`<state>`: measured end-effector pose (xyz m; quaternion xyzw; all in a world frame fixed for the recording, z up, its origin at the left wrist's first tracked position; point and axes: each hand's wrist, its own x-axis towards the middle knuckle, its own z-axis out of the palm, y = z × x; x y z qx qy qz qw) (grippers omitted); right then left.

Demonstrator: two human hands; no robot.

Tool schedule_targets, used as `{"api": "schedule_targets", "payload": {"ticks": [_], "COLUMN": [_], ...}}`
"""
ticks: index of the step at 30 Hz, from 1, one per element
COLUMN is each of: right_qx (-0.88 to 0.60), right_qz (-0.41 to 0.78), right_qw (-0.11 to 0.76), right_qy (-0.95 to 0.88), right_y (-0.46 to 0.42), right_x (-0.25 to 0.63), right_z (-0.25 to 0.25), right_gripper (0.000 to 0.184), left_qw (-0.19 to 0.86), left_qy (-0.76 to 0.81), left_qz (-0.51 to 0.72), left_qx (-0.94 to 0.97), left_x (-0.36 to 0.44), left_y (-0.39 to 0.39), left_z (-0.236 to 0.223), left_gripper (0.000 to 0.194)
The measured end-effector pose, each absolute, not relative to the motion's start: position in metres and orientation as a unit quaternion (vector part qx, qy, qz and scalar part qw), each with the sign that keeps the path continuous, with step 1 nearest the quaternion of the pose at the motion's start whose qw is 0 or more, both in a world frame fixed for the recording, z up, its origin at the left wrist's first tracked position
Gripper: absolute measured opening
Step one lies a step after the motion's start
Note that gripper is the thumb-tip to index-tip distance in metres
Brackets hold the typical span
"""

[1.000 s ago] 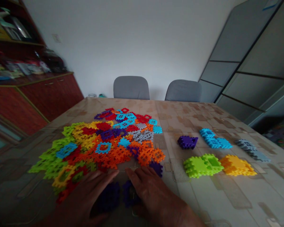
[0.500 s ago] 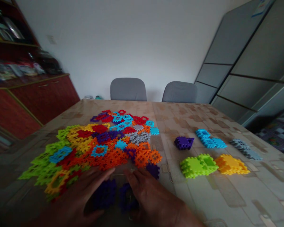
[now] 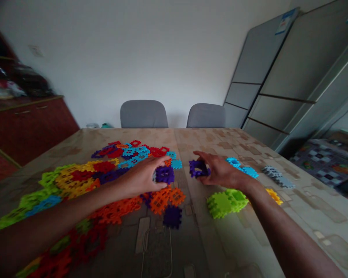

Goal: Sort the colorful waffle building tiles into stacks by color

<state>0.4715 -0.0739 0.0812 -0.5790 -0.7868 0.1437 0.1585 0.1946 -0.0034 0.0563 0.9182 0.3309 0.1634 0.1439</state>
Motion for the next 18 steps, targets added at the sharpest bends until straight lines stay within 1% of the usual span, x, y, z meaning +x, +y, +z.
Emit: {"api": "schedule_targets", "payload": {"ticks": [1,2,4,6,9,11,14,15,18], "right_qx": [-0.595,-0.611,-0.635,-0.657,-0.674,-0.677,-0.671,-0.668,-0.656], "right_qz": [0.146,0.146,0.147,0.144,0.142,0.145,0.156,0.160,0.164], "right_qw": [0.144,0.127,0.101,0.076,0.042,0.022,-0.004,-0.011,-0.025], "right_qy": [-0.777,-0.767,-0.751,-0.737,-0.723,-0.721,-0.725,-0.727,-0.737], "right_y": [-0.063,-0.052,-0.032,-0.013,0.010,0.021,0.031,0.033,0.036], "right_x": [0.486,0.500,0.523,0.539,0.554,0.560,0.567,0.569,0.573], "right_z": [0.082,0.081,0.077,0.068,0.051,0.040,0.027,0.024,0.017], "right_gripper": [0.083,0.083,0.082,0.082,0.080,0.072,0.052,0.048,0.047], "left_qw": [0.142,0.138,0.134,0.130,0.126,0.127,0.129,0.131,0.135], "left_qy": [0.327,0.327,0.329,0.331,0.335,0.337,0.338,0.339,0.338], "left_qz": [0.156,0.151,0.141,0.134,0.118,0.108,0.095,0.092,0.087], "left_qx": [0.921,0.923,0.924,0.925,0.926,0.927,0.927,0.927,0.927], "left_x": [0.210,0.225,0.251,0.275,0.305,0.321,0.342,0.347,0.359], "left_y": [0.007,0.016,0.035,0.051,0.067,0.074,0.080,0.082,0.085], "left_z": [0.055,0.053,0.048,0.041,0.028,0.019,0.004,0.001,-0.007], "left_gripper": [0.078,0.075,0.050,0.038,0.035,0.035,0.034,0.034,0.034]}}
